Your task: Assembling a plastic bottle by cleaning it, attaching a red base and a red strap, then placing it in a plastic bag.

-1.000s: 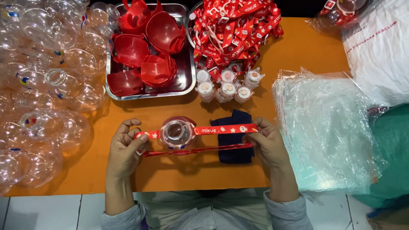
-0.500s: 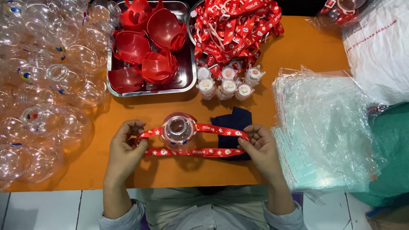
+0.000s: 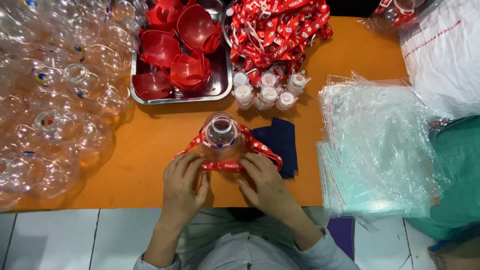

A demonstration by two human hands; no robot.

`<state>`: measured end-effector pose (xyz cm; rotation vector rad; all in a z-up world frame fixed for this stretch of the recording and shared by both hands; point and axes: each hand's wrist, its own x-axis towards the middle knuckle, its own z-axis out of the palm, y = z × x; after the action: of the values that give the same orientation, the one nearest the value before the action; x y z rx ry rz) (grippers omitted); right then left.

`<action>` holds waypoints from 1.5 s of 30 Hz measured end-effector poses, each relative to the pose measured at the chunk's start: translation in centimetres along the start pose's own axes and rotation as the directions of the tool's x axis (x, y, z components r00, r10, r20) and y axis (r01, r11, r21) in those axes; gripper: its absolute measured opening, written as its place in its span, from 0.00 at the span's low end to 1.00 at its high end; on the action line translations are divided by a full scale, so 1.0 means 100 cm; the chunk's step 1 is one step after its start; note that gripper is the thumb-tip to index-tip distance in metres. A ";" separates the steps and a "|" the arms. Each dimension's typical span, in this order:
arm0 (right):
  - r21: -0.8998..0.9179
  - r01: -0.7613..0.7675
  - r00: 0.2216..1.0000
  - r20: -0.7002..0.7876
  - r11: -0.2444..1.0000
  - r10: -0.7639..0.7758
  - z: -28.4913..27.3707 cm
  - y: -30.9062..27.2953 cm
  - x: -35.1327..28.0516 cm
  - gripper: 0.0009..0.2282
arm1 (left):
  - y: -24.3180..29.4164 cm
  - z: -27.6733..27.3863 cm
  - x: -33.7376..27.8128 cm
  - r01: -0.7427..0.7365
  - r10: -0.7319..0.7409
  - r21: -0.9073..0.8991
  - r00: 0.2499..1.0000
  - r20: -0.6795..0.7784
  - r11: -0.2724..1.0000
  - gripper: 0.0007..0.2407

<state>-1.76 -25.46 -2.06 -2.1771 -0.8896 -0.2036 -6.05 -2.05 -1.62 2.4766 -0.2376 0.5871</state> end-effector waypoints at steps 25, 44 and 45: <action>-0.096 -0.033 0.997 0.061 0.995 0.039 -0.001 0.022 -0.008 0.09 | -0.016 0.011 -0.023 -0.177 0.168 0.098 0.981 0.094 0.979 0.05; 0.486 -0.417 0.828 -0.146 0.768 0.542 -0.041 0.068 0.100 0.06 | -0.077 -0.030 0.077 0.535 -0.615 -0.700 0.770 0.172 0.473 0.19; 0.485 -0.420 0.828 -0.142 0.767 0.543 -0.039 0.070 0.095 0.06 | -0.075 -0.032 0.074 0.537 -0.618 -0.700 0.767 0.174 0.471 0.19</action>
<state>10.35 -26.41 0.31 -1.8165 -0.1574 -0.0371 1.58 5.67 0.45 1.5692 0.3726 0.2335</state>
